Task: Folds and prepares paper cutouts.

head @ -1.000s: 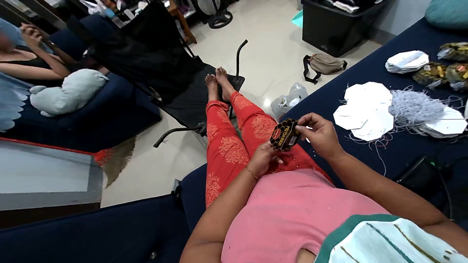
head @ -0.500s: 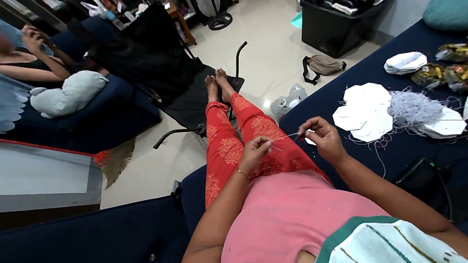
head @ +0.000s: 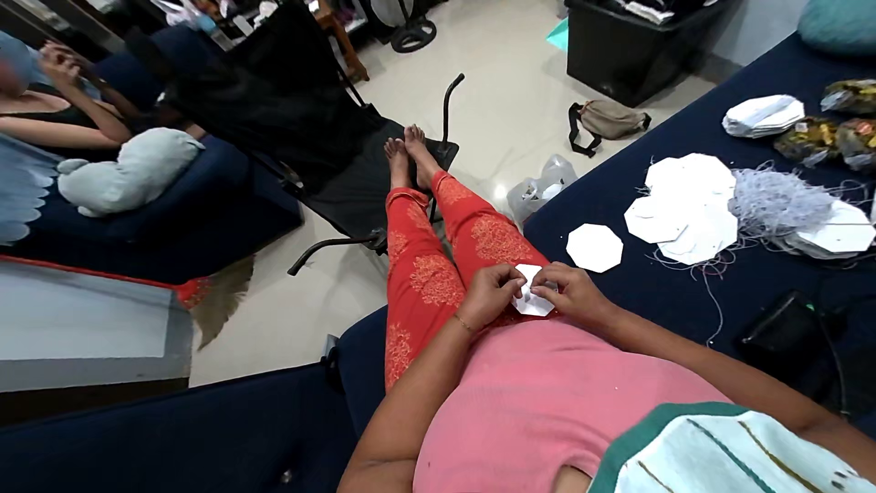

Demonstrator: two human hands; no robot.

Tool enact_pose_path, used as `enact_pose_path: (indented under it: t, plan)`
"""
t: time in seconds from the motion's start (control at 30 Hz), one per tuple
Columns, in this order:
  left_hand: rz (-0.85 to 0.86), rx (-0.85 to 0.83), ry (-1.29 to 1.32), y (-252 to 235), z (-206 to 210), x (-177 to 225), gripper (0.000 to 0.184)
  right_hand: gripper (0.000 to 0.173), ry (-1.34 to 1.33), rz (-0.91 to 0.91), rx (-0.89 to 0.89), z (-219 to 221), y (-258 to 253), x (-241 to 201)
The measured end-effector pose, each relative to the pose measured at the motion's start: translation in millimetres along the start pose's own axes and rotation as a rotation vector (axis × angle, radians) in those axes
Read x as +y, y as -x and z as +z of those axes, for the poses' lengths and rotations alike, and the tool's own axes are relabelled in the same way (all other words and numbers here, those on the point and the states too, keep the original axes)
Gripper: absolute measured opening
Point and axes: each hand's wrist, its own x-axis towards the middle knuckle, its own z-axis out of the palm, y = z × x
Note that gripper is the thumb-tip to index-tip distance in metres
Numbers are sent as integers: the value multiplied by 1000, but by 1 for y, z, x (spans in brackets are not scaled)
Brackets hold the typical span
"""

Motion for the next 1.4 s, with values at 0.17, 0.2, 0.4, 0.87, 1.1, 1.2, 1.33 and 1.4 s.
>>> enact_pose_path:
  t: [0.17,0.2,0.4,0.87,1.1,1.2,1.33,1.4]
  plan:
    - [35,19,98,2,1,4,16,17,11,33,-15,2,2,-2]
    - [62,22,159,4,0,6,16,17,22,27,-22,3,2,-2]
    - [125,30,437,12,-5,14,17,16,57,15,-80,4,0,-4]
    - [112,274,339,5,-3,-2,17,18,117,-21,-227,0,-7,-11]
    - [211,457,324,3,-1,-8,6,19,163,-30,-274,0,-10,-12]
    - [332,510,305,3,-3,-13,5,18,184,-40,-288,0,-11,-12]
    - [401,476,383,5,-4,-5,8,18,202,-28,-301,-1,-13,-17]
    - [375,435,409,5,-3,-3,10,18,177,-65,-221,-1,-12,-16]
